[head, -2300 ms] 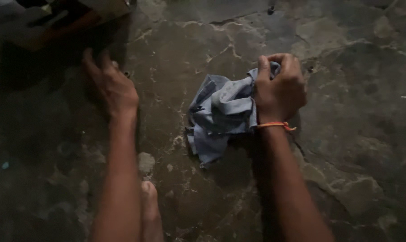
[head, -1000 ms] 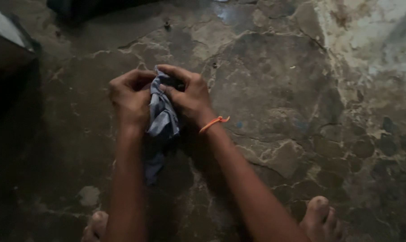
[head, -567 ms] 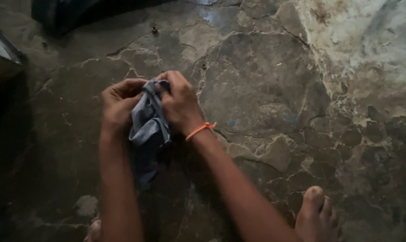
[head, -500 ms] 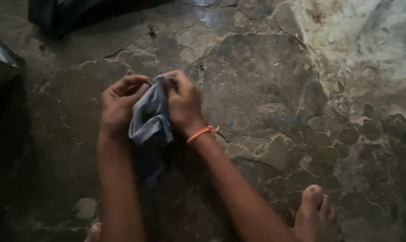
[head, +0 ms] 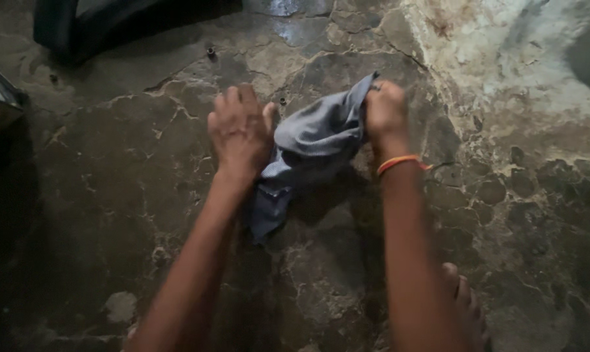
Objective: The person cleans a bicycle tube with a cloth, applies adhesive from a tube, and works with small metal parts and a socket tool on a rough floor.
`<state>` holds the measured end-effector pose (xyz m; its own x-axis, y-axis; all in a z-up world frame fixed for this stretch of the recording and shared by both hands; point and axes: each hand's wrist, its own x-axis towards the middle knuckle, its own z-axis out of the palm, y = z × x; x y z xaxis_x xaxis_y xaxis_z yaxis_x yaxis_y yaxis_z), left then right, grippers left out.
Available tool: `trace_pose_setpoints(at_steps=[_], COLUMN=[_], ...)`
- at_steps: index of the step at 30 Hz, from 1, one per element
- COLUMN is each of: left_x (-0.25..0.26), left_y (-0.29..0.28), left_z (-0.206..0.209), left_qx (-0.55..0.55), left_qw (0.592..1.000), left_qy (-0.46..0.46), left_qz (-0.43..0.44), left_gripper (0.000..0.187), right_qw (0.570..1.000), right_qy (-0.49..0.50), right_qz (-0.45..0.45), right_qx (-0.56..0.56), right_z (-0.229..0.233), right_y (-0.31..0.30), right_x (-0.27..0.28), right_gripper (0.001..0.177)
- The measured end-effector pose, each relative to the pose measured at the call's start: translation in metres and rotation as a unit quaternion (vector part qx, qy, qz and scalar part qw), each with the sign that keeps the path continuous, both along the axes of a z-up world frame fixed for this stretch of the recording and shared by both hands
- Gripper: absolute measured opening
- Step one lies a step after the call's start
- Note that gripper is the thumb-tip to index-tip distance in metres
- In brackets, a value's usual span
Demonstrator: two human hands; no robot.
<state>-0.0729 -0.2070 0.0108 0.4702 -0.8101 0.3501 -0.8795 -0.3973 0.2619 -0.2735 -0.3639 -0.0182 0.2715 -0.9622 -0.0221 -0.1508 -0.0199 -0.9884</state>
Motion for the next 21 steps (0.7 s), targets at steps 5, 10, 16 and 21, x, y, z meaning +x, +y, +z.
trace_pose_setpoints(at_steps=[5,10,16,21], left_x=[-0.009,-0.015,-0.002,0.089], left_y=[-0.001,0.004,-0.004,0.03], left_z=[0.008,0.009,-0.018,0.003], left_qx=[0.027,-0.014,-0.016,-0.136], left_qw=[0.988,0.958,0.976,0.828], left_qy=[-0.004,0.001,0.106,0.541], left_qz=[-0.151,-0.286,-0.189,-0.051], left_gripper=[0.041,0.031,0.014,0.019], right_qw=[0.964,0.936,0.95,0.961], right_qy=[0.246,0.335,0.286,0.088], right_qz=[-0.087,-0.056,-0.041,0.096], right_qx=[-0.055,-0.09,-0.116,-0.243], right_z=[0.016,0.039,0.044,0.048], right_y=[0.058,0.086,0.087,0.099], right_x=[0.032,0.061,0.078,0.144], right_gripper=[0.021,0.029,0.028,0.02])
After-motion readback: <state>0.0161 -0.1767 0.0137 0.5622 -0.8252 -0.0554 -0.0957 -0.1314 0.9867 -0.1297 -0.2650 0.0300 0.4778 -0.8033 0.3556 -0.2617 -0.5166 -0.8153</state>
